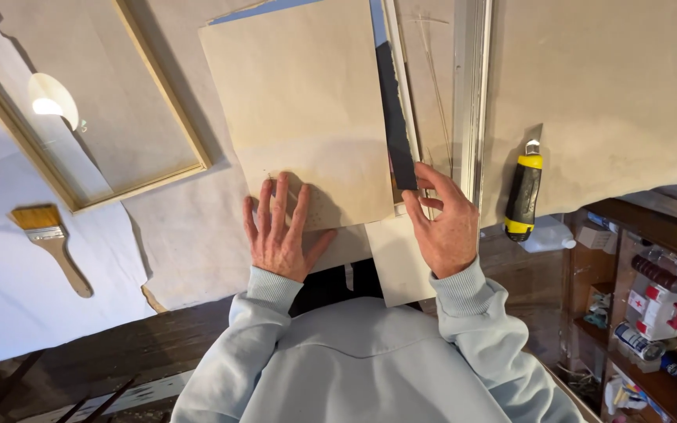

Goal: Precise cutting of a mat or backing board using a utility knife and metal straight edge for art framing.

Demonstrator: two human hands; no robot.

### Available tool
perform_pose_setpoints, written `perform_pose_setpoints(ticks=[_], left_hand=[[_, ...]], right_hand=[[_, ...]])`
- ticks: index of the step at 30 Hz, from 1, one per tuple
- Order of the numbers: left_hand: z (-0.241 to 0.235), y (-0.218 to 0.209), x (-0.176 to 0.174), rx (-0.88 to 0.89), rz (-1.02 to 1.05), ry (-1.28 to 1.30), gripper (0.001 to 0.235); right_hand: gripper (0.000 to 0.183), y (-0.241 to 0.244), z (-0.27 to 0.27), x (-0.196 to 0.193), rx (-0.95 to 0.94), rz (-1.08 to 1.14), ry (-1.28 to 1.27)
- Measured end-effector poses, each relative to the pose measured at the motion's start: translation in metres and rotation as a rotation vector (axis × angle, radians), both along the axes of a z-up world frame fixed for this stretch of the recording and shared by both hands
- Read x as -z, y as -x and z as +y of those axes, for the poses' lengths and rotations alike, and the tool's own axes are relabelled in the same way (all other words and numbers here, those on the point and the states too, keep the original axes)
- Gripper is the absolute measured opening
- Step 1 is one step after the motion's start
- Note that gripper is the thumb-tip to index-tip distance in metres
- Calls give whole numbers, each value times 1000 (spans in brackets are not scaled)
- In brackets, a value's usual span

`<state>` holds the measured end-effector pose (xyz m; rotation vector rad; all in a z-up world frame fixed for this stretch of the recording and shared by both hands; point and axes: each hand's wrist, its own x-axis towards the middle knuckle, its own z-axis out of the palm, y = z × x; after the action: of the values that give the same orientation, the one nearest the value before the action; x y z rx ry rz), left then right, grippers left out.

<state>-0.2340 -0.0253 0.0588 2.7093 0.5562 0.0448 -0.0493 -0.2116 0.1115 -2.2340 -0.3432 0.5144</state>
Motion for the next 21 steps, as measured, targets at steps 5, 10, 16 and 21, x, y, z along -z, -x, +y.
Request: perform_pose_setpoints(ticks=[5,10,16,21], left_hand=[[1,0,0,-12,15,30,93],[1,1,2,-29,7,37,104],[5,6,15,-31,-32,-8,115],[9,-6,9,30,-101,-30,125]], right_hand=[[52,-6,-9,23,135,270,-166],[45,-23,-14,39,174,465,-329],[40,-39,-72,39,256,682,-806],[42,-43,-194,73,332,603,-1003]])
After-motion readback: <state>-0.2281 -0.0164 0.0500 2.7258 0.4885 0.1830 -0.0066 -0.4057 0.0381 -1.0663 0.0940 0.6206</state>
